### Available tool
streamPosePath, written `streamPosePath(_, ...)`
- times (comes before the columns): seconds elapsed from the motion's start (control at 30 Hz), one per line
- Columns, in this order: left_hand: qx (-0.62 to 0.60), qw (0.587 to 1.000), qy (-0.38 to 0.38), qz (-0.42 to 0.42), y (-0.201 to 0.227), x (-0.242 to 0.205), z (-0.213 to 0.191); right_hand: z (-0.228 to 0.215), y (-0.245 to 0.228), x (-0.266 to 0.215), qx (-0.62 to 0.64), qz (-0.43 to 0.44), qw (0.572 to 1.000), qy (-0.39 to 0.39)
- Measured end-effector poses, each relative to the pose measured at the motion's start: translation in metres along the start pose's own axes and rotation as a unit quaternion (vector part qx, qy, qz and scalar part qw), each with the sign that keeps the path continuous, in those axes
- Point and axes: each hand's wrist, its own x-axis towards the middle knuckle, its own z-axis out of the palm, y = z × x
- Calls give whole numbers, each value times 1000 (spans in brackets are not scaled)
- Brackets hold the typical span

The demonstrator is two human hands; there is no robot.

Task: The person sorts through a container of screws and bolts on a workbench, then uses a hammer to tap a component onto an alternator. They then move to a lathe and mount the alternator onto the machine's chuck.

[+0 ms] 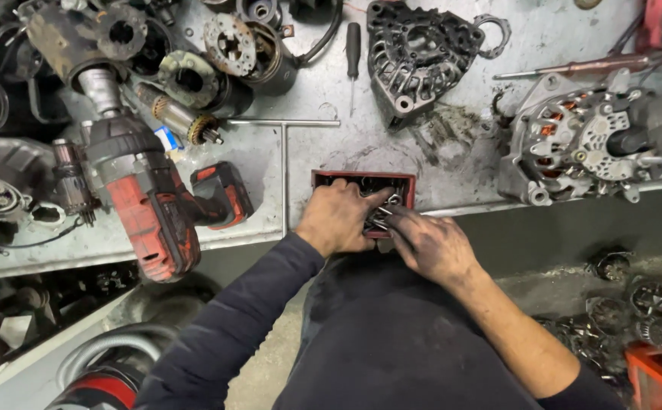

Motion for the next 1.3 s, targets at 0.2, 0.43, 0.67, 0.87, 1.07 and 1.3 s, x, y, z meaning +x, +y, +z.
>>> streamPosePath(0.2, -30, 998, 16, -44, -4, -12, -3, 0, 1, 0, -19, -41, 998, 49)
streamPosePath(0.43, -50, 995, 30, -84, 3, -18, -6, 1, 2, -8, 38, -70, 982, 172)
streamPosePath(0.67, -62, 997, 35, -12, 1, -18, -14, 12, 0, -8, 61, 152, 978, 127)
streamPosePath(0.87, -186, 970, 159, 8, 4, -29, -14, -5, 29, 43, 38, 67, 992, 99)
streamPosePath(1.07, -136, 939, 274, -158, 34, -31, -41, -20, 15, 72, 70, 102, 984, 125)
streamPosePath(1.3, -276, 915, 148, -252, 35, -31, -7, 17, 63, 39, 383, 182, 887, 184)
